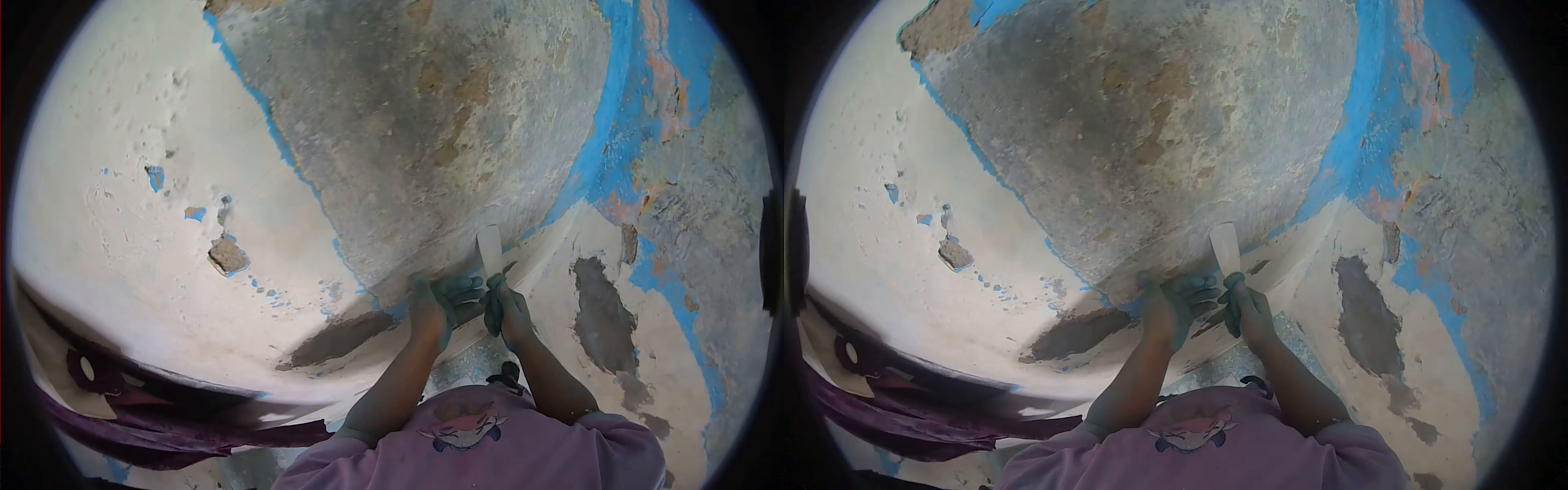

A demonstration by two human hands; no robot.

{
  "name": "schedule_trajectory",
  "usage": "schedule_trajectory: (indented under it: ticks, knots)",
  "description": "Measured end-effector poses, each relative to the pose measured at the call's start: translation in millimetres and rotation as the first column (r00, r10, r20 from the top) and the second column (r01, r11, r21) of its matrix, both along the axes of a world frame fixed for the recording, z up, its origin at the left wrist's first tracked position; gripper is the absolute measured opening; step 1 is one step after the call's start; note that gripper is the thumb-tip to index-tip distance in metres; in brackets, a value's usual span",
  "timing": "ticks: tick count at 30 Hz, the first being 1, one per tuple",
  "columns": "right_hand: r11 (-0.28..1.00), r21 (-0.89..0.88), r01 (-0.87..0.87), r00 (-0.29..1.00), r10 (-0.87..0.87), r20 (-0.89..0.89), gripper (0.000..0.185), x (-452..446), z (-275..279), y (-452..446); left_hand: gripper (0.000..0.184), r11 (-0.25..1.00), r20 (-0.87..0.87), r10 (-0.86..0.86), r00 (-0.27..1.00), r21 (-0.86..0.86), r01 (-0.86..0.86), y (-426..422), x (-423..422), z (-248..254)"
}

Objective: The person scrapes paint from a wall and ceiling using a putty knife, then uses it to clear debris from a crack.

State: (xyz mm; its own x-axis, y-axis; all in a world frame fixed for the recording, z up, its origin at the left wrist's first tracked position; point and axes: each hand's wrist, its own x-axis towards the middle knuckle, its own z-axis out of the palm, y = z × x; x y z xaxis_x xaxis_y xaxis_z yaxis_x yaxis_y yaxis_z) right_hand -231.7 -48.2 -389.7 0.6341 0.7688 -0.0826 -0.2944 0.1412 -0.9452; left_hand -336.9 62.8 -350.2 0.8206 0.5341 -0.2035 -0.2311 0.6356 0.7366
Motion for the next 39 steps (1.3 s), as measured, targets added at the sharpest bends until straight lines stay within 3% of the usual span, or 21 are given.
schedule_trajectory:
  ticks: [6,9,13,15,18,22,24,28,30,34,37,39]
  knots:
    - [0.992,0.047,0.121,0.980,-0.127,0.155,0.047,3,48,5,0.079,0.996,0.008,0.004,1.000,-0.091,-0.003,-6,1,-10]
    - [0.984,0.104,0.145,0.973,-0.161,0.169,0.045,0,33,8,0.078,0.997,-0.005,0.014,1.000,-0.081,-0.014,-10,7,-9]
    - [0.975,0.001,0.223,0.972,-0.223,0.071,0.040,-14,17,3,0.079,0.995,-0.024,-0.067,0.997,-0.074,0.065,-12,22,-24]
    - [0.958,0.057,0.282,0.944,-0.266,-0.194,0.034,-8,24,0,0.078,0.997,-0.169,-0.062,0.984,-0.057,0.053,-15,32,-29]
    - [0.935,0.078,0.345,0.894,-0.302,-0.332,0.031,22,39,0,0.078,0.994,-0.194,-0.101,0.976,-0.066,0.090,-21,42,-36]
    - [0.922,0.054,0.384,0.877,-0.346,-0.334,0.034,41,37,-8,0.078,0.992,-0.226,-0.094,0.970,-0.106,0.072,-28,66,-38]
    - [0.971,0.036,0.237,0.903,-0.206,-0.376,0.038,46,21,-15,0.079,0.989,-0.181,-0.120,0.976,-0.102,0.102,-31,79,-42]
    - [0.976,0.033,0.216,0.902,-0.187,-0.389,0.040,75,15,-21,0.083,0.989,-0.227,-0.142,0.963,-0.073,0.128,-34,114,-59]
    - [0.959,0.021,0.284,0.928,-0.269,-0.260,0.045,100,16,-19,0.081,0.995,-0.242,-0.102,0.965,-0.040,0.095,-38,132,-58]
    - [0.961,0.099,0.257,0.959,-0.241,-0.150,0.045,147,25,-25,0.080,0.993,-0.293,-0.116,0.949,-0.011,0.118,-47,174,-52]
    - [0.969,0.132,0.207,0.975,-0.192,-0.114,0.044,169,21,-29,0.077,0.976,-0.311,-0.210,0.927,-0.009,0.219,-48,201,-56]
    - [0.987,0.135,0.084,0.996,-0.086,0.007,0.045,179,18,-34,0.079,0.930,-0.295,-0.350,0.889,0.006,0.368,-43,214,-55]
